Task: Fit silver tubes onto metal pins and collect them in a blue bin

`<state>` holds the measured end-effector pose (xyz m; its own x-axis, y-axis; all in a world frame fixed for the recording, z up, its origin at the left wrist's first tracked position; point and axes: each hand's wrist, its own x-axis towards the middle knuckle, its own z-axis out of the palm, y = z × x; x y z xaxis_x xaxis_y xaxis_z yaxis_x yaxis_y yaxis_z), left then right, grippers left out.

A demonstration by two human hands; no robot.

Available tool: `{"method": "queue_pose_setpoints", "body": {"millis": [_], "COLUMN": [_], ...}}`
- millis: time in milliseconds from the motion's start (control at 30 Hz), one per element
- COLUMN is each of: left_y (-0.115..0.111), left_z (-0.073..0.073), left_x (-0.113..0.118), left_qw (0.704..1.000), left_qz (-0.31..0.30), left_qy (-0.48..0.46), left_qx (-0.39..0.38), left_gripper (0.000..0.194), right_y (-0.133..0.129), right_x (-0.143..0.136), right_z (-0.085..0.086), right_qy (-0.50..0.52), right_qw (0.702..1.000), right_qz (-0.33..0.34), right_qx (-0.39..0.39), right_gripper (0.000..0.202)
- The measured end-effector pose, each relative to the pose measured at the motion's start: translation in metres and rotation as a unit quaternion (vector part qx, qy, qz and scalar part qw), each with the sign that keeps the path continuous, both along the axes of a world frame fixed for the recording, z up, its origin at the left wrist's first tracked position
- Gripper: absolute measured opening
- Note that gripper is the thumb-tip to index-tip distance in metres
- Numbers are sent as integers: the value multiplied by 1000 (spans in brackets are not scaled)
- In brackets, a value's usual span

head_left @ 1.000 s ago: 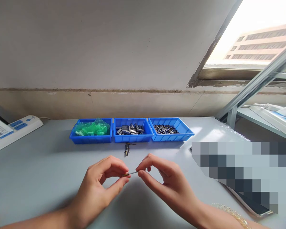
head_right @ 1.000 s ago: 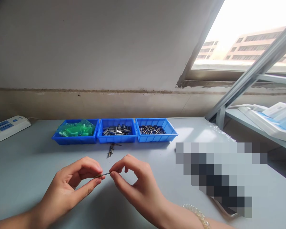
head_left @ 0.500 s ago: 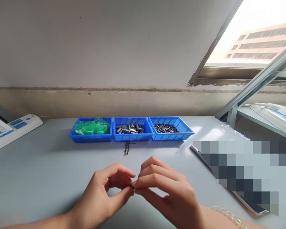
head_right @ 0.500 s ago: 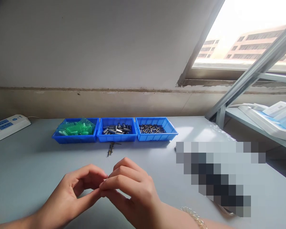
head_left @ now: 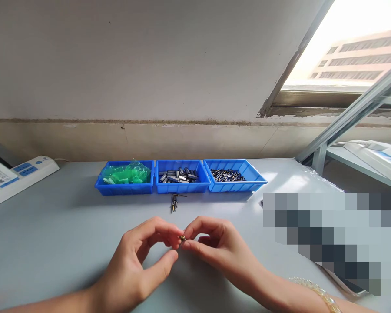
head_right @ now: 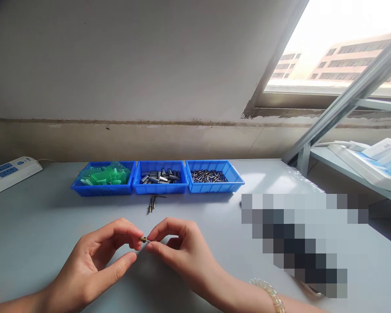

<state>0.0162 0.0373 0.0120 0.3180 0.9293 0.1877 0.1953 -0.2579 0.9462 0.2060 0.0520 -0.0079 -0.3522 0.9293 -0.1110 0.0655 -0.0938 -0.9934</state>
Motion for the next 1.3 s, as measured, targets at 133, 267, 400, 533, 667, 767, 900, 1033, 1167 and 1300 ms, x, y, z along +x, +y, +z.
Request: {"method": "queue_pose_setpoints", "body": {"millis": [133, 267, 400, 533, 667, 767, 900, 1033, 1167, 1300], "left_y": [2, 3, 5, 12, 23, 28, 32, 37, 47, 54], "left_z": [-5, -5, -6, -10, -9, -7, -8, -12, -16, -20], "left_x": [-2, -3, -3, -5, -11, -16, -18, -18, -24, -30], "left_qw": [999, 998, 998, 994, 981, 971, 966, 960, 931, 878], "left_qz": [-3, 20, 18, 17, 19, 22, 28, 25, -31, -102], "left_qy": [10, 41, 62, 97, 160, 188, 205, 221, 297, 409], "left_qx": [39, 47, 18, 52, 108, 148, 155, 170, 212, 227], "left_gripper": [20, 15, 14, 18, 21, 22, 22, 22, 31, 45], "right_y": [2, 2, 2, 5, 14, 29, 59, 78, 72, 53], "right_x": [1, 1, 3, 5, 13, 31, 65, 87, 77, 55], "right_z": [3, 11, 12, 11, 20, 28, 27, 22, 20, 17], "right_qy": [0, 16, 98, 181, 96, -75, -206, -351, -393, -367], "right_qw": [999, 997, 987, 958, 988, 985, 876, 795, 759, 778], "right_qz": [39, 56, 84, 121, 86, -26, -213, -227, -164, -93], "right_qx": [-25, -46, -98, -187, -87, 150, 380, 439, 492, 501], "right_gripper": [35, 41, 39, 36, 35, 25, 9, 16, 16, 17]}}
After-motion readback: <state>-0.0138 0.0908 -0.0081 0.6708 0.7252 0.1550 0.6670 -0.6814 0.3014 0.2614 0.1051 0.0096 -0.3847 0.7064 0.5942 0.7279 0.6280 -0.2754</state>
